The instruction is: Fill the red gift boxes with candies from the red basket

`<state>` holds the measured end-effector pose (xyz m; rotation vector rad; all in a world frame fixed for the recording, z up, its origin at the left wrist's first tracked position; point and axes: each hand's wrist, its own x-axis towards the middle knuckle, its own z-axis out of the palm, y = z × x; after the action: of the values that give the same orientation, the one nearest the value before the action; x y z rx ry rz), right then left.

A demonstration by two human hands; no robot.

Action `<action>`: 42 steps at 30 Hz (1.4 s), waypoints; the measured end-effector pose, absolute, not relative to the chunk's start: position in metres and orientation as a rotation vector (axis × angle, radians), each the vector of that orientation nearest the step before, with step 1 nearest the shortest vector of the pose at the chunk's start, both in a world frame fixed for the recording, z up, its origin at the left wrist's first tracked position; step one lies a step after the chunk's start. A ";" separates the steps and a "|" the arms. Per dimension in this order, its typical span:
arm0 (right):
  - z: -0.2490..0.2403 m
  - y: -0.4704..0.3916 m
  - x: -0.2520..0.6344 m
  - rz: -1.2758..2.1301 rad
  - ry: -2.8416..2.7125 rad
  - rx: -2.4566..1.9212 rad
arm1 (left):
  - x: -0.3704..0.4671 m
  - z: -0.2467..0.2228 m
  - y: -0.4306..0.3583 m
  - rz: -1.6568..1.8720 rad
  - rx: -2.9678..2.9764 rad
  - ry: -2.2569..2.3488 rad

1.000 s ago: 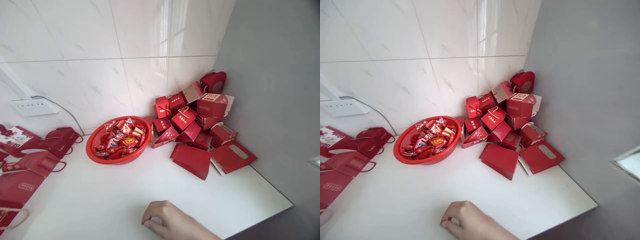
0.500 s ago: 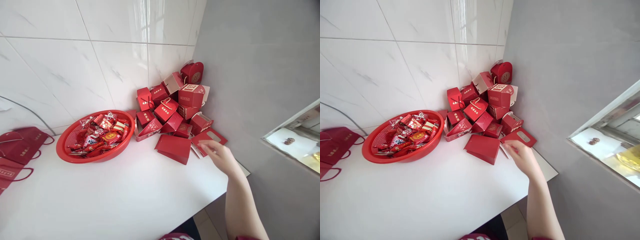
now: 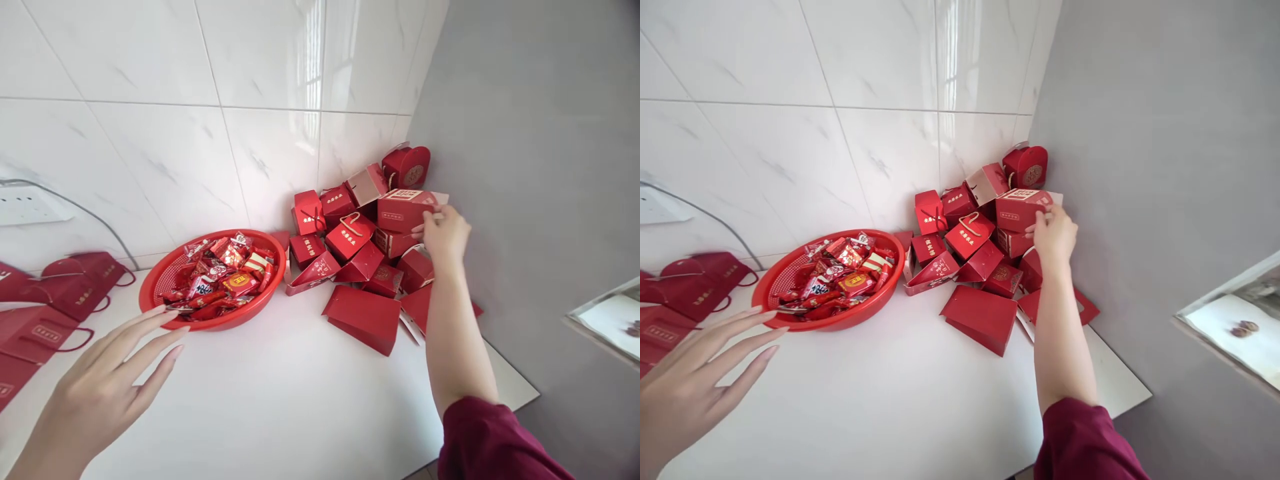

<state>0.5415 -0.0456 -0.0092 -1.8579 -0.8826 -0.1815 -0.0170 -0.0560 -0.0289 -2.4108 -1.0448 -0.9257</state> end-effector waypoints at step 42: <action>-0.102 -0.064 0.299 0.756 -2.439 -1.632 | 0.069 -0.127 -0.059 -1.231 -2.846 -2.516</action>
<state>0.2988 -0.0639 -0.1015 -1.6318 -2.4388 0.7561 0.0689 -0.0594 -0.1272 -2.8460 -2.5164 -1.2313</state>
